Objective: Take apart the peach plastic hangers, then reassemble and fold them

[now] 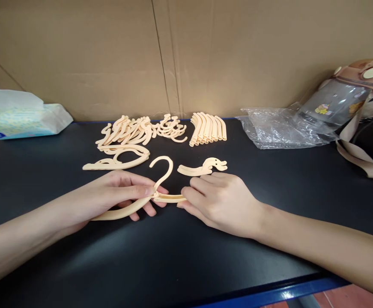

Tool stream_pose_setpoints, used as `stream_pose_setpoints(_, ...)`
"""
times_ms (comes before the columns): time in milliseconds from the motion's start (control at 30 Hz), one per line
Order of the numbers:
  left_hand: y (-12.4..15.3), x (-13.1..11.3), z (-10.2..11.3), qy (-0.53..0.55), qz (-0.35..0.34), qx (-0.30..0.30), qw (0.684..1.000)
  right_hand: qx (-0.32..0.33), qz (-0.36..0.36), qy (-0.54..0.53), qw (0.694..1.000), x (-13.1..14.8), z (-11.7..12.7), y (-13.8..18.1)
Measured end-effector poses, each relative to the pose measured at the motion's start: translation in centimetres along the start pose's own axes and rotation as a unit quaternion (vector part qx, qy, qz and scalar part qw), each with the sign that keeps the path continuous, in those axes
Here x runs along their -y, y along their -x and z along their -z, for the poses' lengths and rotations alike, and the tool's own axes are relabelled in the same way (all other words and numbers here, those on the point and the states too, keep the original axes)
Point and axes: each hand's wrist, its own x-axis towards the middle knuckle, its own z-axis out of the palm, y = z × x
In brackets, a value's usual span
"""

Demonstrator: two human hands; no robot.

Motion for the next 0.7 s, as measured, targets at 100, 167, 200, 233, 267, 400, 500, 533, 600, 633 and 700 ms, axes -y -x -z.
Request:
stream_pose_setpoints(100,-0.11,0.15,0.05,0.007,0.000,0.005,1.000,0.004,0.005,-0.002,1.000,0.05,-0.01,-0.02)
stream_pose_setpoints(167,-0.14,0.35,0.10,0.003,-0.005,0.011,1.000,0.003,0.011,-0.005,1.000,0.09,0.02,0.00)
stream_pose_setpoints(200,-0.14,0.45,0.12,-0.002,-0.009,0.012,1.000,0.001,0.012,-0.007,1.000,0.12,0.05,0.02)
stream_pose_setpoints(233,-0.13,0.53,0.13,-0.006,-0.013,0.014,1.000,0.002,0.012,-0.009,1.000,0.14,0.08,0.05)
stream_pose_setpoints(267,-0.12,0.59,0.13,-0.011,-0.017,0.014,1.000,0.005,0.009,-0.013,1.000,0.18,0.12,0.07)
stream_pose_setpoints(400,-0.01,0.42,0.14,-0.025,-0.028,0.019,0.999,0.027,-0.015,-0.042,0.999,0.29,0.24,0.12)
stream_pose_setpoints(500,0.07,0.04,0.18,-0.051,-0.031,0.041,0.997,0.042,-0.024,-0.058,0.997,0.30,0.30,0.12)
stream_pose_setpoints(533,0.10,-0.06,0.20,-0.062,-0.034,0.049,0.996,0.047,-0.026,-0.063,0.997,0.29,0.32,0.12)
stream_pose_setpoints(600,0.15,-0.15,0.23,-0.086,-0.045,0.061,0.993,0.056,-0.034,-0.080,0.995,0.24,0.37,0.12)
stream_pose_setpoints(633,0.18,-0.14,0.23,-0.096,-0.051,0.063,0.992,0.061,-0.040,-0.091,0.993,0.22,0.40,0.12)
stream_pose_setpoints(700,0.21,-0.03,0.24,-0.112,-0.057,0.065,0.990,0.070,-0.055,-0.112,0.990,0.18,0.45,0.10)
